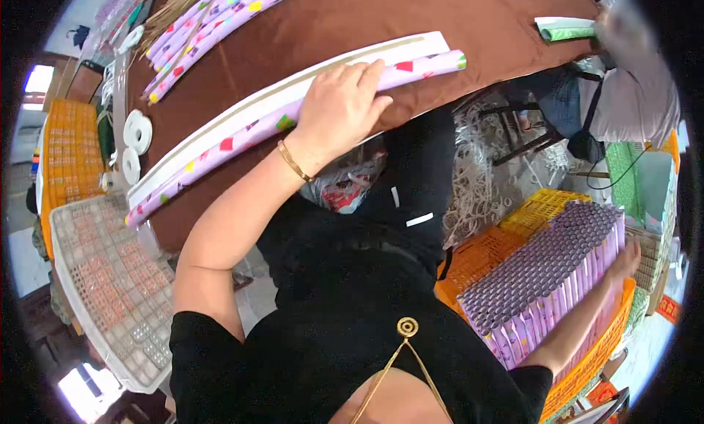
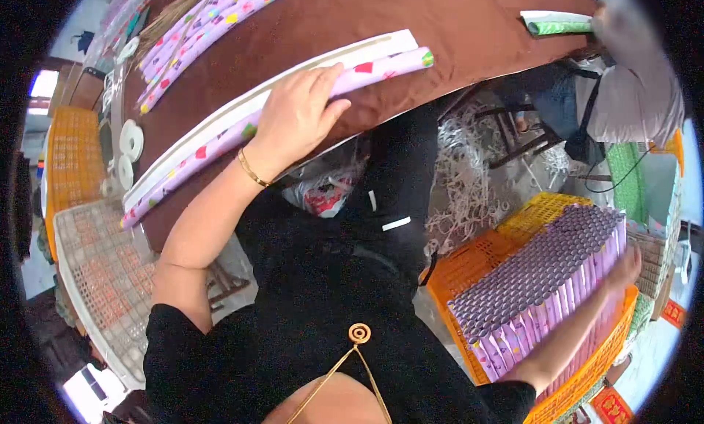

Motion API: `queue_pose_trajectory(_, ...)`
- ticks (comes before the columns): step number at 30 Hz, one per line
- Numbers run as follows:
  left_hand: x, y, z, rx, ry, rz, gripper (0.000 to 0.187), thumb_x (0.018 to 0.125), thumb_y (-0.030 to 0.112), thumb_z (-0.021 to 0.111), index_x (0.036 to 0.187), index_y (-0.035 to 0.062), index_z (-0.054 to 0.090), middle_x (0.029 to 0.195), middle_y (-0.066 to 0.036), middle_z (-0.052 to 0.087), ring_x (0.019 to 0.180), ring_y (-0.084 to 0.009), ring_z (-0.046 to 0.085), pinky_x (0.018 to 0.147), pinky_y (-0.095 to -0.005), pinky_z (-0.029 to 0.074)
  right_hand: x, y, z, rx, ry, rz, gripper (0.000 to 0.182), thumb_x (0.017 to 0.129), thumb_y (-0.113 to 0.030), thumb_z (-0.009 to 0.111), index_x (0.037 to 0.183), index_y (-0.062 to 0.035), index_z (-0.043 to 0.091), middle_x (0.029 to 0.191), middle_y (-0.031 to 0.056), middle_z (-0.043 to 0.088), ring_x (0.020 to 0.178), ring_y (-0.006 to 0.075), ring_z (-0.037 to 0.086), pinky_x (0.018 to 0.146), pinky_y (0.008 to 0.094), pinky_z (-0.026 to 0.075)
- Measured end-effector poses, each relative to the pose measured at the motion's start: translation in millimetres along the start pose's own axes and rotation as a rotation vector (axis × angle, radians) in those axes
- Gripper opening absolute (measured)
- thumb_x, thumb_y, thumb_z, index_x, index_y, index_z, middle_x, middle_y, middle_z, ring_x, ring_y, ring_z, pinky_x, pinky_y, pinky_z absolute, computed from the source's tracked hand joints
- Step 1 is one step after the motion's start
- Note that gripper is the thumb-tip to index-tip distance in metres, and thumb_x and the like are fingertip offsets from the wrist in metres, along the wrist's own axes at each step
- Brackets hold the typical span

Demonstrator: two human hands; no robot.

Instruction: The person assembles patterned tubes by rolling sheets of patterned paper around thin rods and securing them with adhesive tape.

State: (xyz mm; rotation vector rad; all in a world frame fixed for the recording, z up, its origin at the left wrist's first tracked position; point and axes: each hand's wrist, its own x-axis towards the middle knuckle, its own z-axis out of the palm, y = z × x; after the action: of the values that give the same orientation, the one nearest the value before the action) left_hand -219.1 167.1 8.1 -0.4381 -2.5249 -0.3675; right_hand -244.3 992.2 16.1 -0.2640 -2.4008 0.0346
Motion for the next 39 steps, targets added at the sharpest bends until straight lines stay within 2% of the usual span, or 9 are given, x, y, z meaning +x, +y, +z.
queue_pose_trajectory(1,7,5,3,0.002,-0.017,-0.01,0.047,0.082,0.026,0.07,0.118,-0.0005,0.058,0.1,-0.013,0.064,0.094,-0.03,0.062,0.082,-0.0418,0.049,23,-15,60,0.494,-0.162,0.306,0.04,0.093,-0.016,0.06,0.128,0.0018,0.057,0.114,0.0134,0.066,0.091,0.0203,0.064,0.083,0.0302,0.052)
queue_pose_trajectory(2,13,10,5,0.005,-0.033,-0.021,0.047,0.081,0.026,0.07,0.118,-0.0004,0.058,0.098,-0.013,0.063,0.093,-0.0296,0.062,0.081,-0.0415,0.049,23,-118,87,0.671,-0.057,-0.015,0.035,0.089,-0.017,0.063,0.121,-0.0023,0.062,0.099,0.0026,0.064,0.087,0.0127,0.057,0.082,0.0263,0.047)
queue_pose_trajectory(4,22,15,13,0.015,-0.04,-0.022,0.048,0.081,0.026,0.07,0.119,-0.0001,0.058,0.095,-0.012,0.062,0.09,-0.0281,0.062,0.079,-0.0406,0.049,28,-304,93,0.839,-0.317,-0.053,0.026,0.094,-0.012,0.059,0.118,-0.003,0.063,0.109,0.0067,0.066,0.1,0.0147,0.06,0.087,0.0265,0.046)
queue_pose_trajectory(7,21,19,23,0.095,-0.017,-0.034,0.053,0.08,0.027,0.071,0.125,0.0028,0.055,0.099,-0.009,0.06,0.092,-0.0239,0.06,0.074,-0.0367,0.049,41,-484,78,0.695,-0.339,-0.36,0.022,0.093,-0.013,0.058,0.113,-0.0066,0.066,0.102,0.0157,0.069,0.095,0.0257,0.069,0.084,0.0327,0.051)
queue_pose_trajectory(11,20,24,23,0.194,-0.024,-0.029,0.059,0.079,0.028,0.071,0.13,0.0044,0.054,0.104,-0.008,0.059,0.095,-0.0227,0.058,0.073,-0.0343,0.048,96,-569,148,0.562,-0.249,-0.502,0.021,0.091,-0.013,0.059,0.108,-0.0036,0.064,0.102,0.0159,0.069,0.095,0.0348,0.066,0.08,0.04,0.052)
queue_pose_trajectory(22,26,25,23,0.172,-0.137,-0.108,0.056,0.08,0.031,0.071,0.128,0.0045,0.057,0.114,-0.01,0.06,0.104,-0.0251,0.06,0.081,-0.0356,0.048,205,-604,279,0.208,-0.299,-0.423,0.029,0.092,-0.009,0.045,0.119,-0.0075,0.056,0.117,0.0181,0.064,0.108,0.0387,0.062,0.088,0.0489,0.053)
queue_pose_trajectory(26,27,24,24,0.184,-0.136,-0.115,0.054,0.081,0.031,0.07,0.127,0.0047,0.058,0.115,-0.01,0.06,0.104,-0.0253,0.06,0.082,-0.0355,0.048,235,-620,273,-0.198,-0.657,-0.524,0.033,0.091,-0.01,0.047,0.119,-0.008,0.063,0.124,0.0235,0.061,0.108,0.0408,0.062,0.089,0.0502,0.052)
queue_pose_trajectory(33,28,24,25,0.179,-0.146,-0.116,0.055,0.082,0.031,0.069,0.128,0.005,0.056,0.115,-0.01,0.06,0.104,-0.0255,0.06,0.082,-0.0362,0.047,211,-626,217,-0.118,-0.659,-0.675,0.03,0.082,-0.023,0.06,0.105,-0.0049,0.066,0.109,0.0228,0.066,0.103,0.0383,0.064,0.085,0.0469,0.054)
queue_pose_trajectory(39,26,29,28,0.15,-0.143,-0.093,0.052,0.087,0.029,0.067,0.13,0.0034,0.054,0.115,-0.013,0.061,0.104,-0.029,0.06,0.083,-0.0376,0.048,110,-548,100,0.423,-0.431,-0.343,0.046,0.077,-0.036,0.071,0.109,-0.0044,0.063,0.095,0.0217,0.068,0.089,0.0395,0.067,0.081,0.0453,0.052)
